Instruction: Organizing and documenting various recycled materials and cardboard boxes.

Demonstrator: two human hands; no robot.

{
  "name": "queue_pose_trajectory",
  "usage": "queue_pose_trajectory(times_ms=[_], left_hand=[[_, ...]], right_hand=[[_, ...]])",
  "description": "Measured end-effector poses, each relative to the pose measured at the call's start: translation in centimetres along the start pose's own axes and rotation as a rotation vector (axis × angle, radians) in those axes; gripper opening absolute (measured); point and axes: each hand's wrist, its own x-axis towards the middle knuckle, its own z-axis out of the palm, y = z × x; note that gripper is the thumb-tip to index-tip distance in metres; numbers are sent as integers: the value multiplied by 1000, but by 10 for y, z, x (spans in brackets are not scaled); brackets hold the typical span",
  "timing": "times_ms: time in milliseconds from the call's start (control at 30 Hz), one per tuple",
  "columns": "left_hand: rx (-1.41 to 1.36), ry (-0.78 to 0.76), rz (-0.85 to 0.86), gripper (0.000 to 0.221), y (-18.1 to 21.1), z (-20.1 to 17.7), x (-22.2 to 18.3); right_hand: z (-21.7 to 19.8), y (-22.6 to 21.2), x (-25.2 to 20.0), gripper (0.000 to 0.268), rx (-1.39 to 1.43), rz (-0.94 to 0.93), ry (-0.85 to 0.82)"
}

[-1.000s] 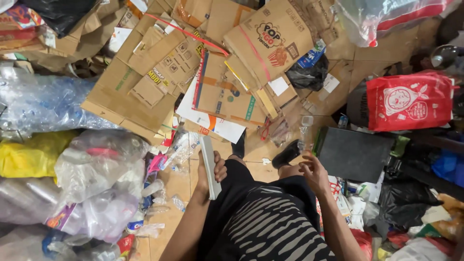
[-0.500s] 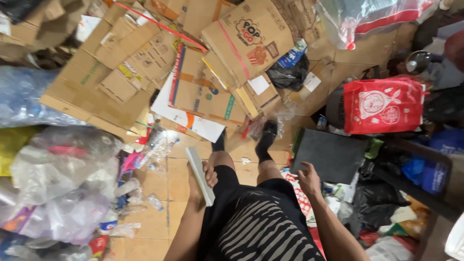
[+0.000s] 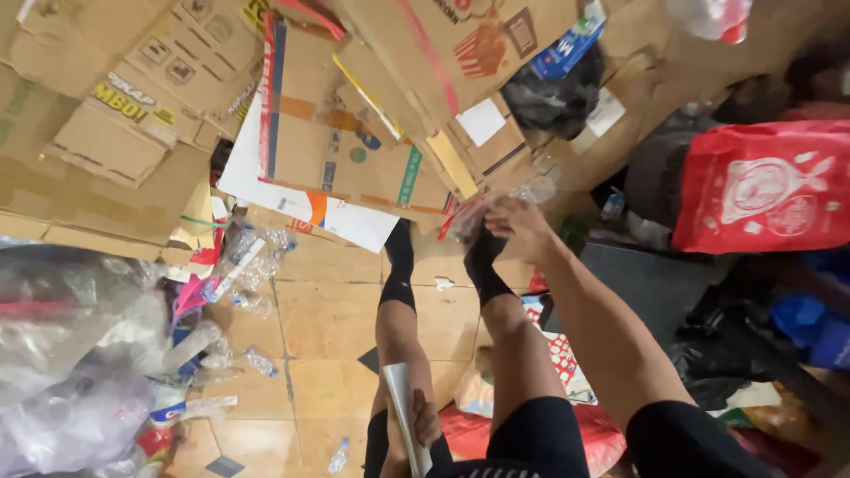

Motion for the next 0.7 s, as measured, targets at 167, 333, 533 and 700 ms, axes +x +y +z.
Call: queue_pose_trajectory(times_ms=[167, 333, 533, 700], left_hand=[[-247, -516, -84, 48, 3, -79, 58], [-253, -557, -70, 52, 19, -129, 53], [-222, -663, -98, 60, 38, -143, 44], [-180, -849, -196, 69, 67, -78, 86]], right_hand=[[24, 12, 201, 37, 195, 90, 257], [105, -61, 252, 32, 288, 34, 266], [111, -88, 261, 27, 391, -112, 276], [102, -110, 219, 23, 439, -352, 288]])
